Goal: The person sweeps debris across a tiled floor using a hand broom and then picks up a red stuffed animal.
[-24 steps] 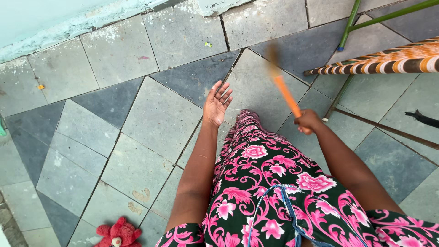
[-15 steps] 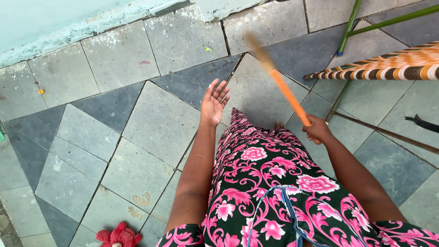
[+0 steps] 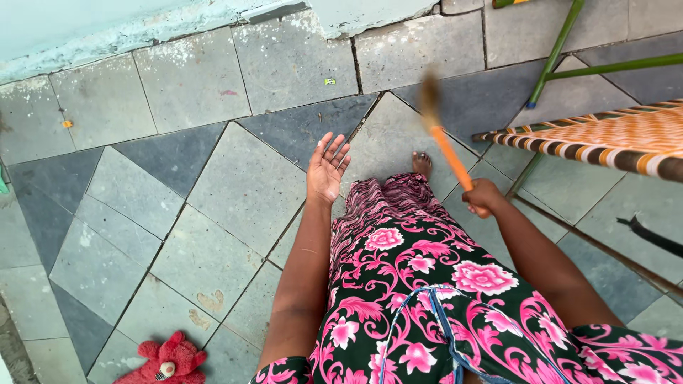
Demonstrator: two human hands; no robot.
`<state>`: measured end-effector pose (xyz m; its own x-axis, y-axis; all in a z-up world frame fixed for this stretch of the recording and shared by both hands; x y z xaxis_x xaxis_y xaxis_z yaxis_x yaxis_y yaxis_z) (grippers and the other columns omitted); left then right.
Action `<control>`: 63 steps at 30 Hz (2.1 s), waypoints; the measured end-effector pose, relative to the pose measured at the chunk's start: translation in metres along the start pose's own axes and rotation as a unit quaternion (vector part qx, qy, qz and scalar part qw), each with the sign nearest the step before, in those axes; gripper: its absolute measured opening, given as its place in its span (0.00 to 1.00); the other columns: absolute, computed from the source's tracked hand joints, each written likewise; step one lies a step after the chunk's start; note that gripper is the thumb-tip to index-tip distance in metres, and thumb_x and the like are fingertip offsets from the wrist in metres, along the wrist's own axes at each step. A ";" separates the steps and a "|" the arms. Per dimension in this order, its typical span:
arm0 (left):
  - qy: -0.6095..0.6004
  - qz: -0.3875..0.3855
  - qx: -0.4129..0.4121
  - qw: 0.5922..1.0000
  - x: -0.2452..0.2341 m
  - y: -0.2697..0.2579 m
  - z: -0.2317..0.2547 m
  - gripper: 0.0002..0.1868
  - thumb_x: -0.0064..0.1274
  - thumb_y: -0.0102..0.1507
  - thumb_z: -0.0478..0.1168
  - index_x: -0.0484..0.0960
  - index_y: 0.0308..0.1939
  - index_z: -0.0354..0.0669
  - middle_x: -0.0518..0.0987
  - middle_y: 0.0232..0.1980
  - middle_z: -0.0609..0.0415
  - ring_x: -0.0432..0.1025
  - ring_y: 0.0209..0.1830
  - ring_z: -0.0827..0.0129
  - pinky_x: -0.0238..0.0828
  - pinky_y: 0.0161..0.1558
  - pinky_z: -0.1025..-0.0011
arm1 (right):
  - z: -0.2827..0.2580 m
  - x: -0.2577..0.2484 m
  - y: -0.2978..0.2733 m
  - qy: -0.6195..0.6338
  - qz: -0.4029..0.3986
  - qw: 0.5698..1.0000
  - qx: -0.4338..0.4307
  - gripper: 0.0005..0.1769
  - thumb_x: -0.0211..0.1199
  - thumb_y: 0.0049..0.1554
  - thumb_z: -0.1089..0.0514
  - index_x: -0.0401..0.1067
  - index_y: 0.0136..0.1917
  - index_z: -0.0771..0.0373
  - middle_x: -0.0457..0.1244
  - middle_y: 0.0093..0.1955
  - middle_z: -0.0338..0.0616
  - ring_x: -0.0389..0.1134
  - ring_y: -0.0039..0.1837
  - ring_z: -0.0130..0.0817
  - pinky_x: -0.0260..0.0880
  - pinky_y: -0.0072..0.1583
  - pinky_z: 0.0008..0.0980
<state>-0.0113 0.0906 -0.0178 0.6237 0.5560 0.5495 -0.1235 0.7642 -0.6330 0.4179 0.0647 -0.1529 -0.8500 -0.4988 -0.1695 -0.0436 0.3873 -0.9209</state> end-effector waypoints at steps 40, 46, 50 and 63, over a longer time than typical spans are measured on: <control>-0.059 0.054 0.060 0.995 0.085 0.032 -0.010 0.26 0.39 0.73 0.52 0.68 0.72 0.46 0.75 0.68 0.51 0.72 0.63 0.63 0.70 0.63 0.63 | -0.151 -0.153 0.109 0.022 0.105 0.994 -0.027 0.14 0.69 0.53 0.67 0.73 0.49 0.81 0.67 0.32 0.54 0.70 0.30 0.38 0.70 0.31 0.39; -0.067 0.065 0.062 0.994 0.076 0.032 -0.007 0.26 0.38 0.74 0.52 0.67 0.73 0.45 0.74 0.69 0.50 0.72 0.63 0.63 0.69 0.62 0.63 | -0.145 -0.119 0.094 -0.173 -0.003 0.981 -0.087 0.20 0.67 0.52 0.68 0.72 0.58 0.66 0.65 0.35 0.52 0.65 0.29 0.35 0.67 0.30 0.39; -0.076 0.075 0.071 0.992 0.068 0.034 0.000 0.26 0.37 0.73 0.52 0.67 0.73 0.46 0.75 0.69 0.51 0.72 0.63 0.63 0.69 0.62 0.63 | -0.131 -0.121 0.073 -0.168 0.011 0.981 -0.097 0.34 0.67 0.49 0.69 0.66 0.68 0.53 0.66 0.33 0.47 0.65 0.28 0.35 0.68 0.30 0.37; -0.109 0.089 0.091 0.986 0.043 0.026 -0.009 0.27 0.38 0.73 0.52 0.66 0.73 0.45 0.76 0.67 0.51 0.73 0.62 0.63 0.71 0.61 0.63 | -0.201 -0.024 0.116 -0.139 -0.061 0.986 -0.066 0.19 0.66 0.52 0.71 0.68 0.56 0.73 0.64 0.32 0.50 0.66 0.29 0.38 0.67 0.30 0.39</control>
<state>0.0193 0.1311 -0.0160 0.4013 0.7280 0.5559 -0.3651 0.6837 -0.6319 0.3276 0.2768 -0.1851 -0.6577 -0.7343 -0.1681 -0.2194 0.4001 -0.8898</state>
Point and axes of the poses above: each hand's wrist, its own y-axis towards the middle knuckle, its own x-axis out of the palm, z = x × y, the point moved 5 cm from there along y, towards the middle knuckle
